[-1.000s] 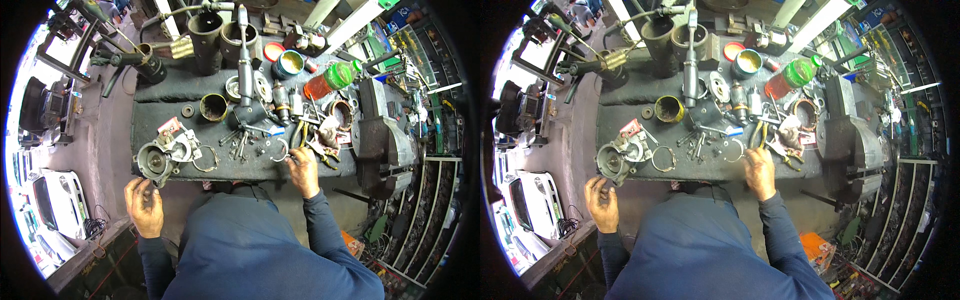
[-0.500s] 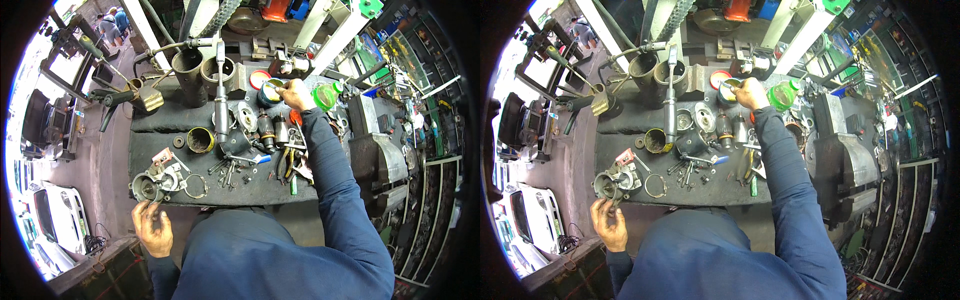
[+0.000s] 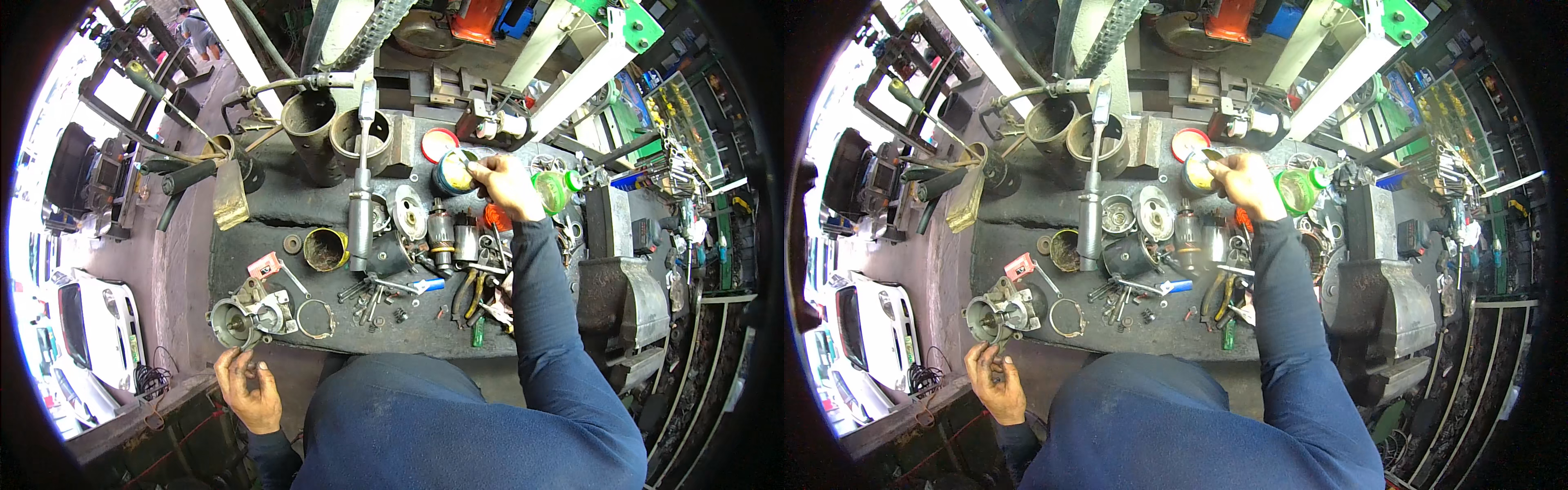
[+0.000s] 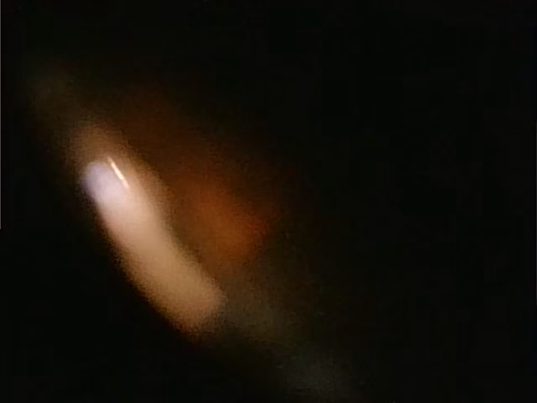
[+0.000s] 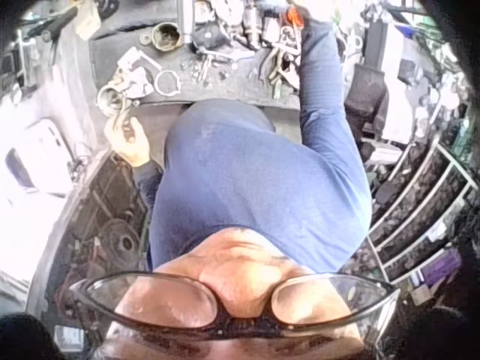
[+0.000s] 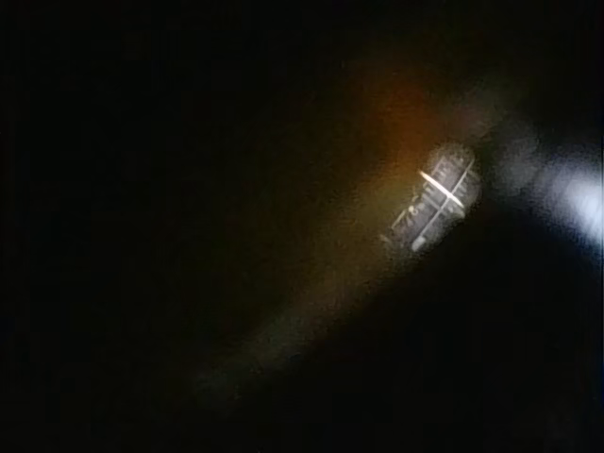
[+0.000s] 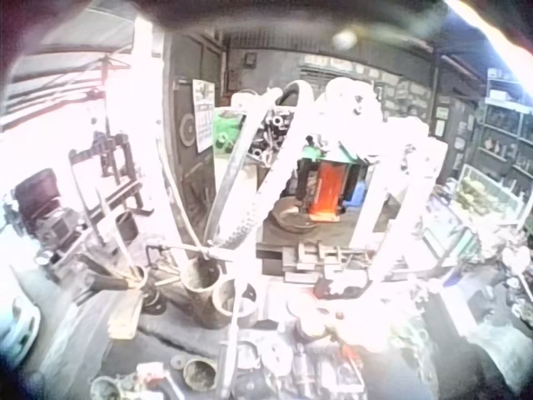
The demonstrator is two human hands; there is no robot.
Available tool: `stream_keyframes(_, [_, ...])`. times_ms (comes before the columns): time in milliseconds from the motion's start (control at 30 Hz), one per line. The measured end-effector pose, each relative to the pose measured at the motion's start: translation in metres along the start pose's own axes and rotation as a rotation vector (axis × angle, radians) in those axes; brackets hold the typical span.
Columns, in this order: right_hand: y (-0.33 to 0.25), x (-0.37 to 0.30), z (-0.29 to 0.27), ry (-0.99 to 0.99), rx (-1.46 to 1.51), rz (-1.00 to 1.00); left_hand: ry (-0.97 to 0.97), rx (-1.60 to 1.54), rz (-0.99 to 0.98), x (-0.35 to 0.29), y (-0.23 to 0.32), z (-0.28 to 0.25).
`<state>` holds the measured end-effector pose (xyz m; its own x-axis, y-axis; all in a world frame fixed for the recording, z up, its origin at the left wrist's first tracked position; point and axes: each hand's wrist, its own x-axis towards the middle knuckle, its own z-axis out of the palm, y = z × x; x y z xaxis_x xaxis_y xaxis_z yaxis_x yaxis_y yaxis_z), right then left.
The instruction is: The person assembles a mechanical component on a cluttered workbench. They handle small metal parts, apply lubricant from a bottle, and use a hammer to tap pieces into place. The person repeatedly picks up, aligns, and secures parts within a cylindrical housing.
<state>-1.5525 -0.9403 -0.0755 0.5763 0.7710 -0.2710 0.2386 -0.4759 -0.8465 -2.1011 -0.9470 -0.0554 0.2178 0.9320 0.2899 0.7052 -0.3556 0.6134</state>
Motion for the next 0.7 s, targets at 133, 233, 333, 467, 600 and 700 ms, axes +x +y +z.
stream_keyframes(133, [0.009,-0.022,0.019,0.485,-0.511,-0.475,0.01,0.01,0.012,0.001,-0.002,-0.004])
stream_keyframes(233, [0.019,-0.009,0.027,0.568,-0.779,-0.611,-0.004,-0.016,-0.009,-0.003,0.0,-0.004])
stream_keyframes(333, [0.029,0.017,0.031,0.568,-0.92,-0.628,0.004,-0.013,-0.003,-0.009,0.001,-0.003])
stream_keyframes(467, [0.034,0.042,0.028,0.508,-0.966,-0.67,0.04,-0.034,-0.008,-0.021,-0.005,-0.001])
stream_keyframes(600, [0.032,0.047,0.03,0.515,-0.951,-0.713,0.045,-0.042,-0.035,-0.034,-0.007,-0.003])
stream_keyframes(700, [0.027,0.033,0.035,0.628,-0.965,-0.786,0.046,-0.047,-0.057,-0.039,-0.012,-0.006])
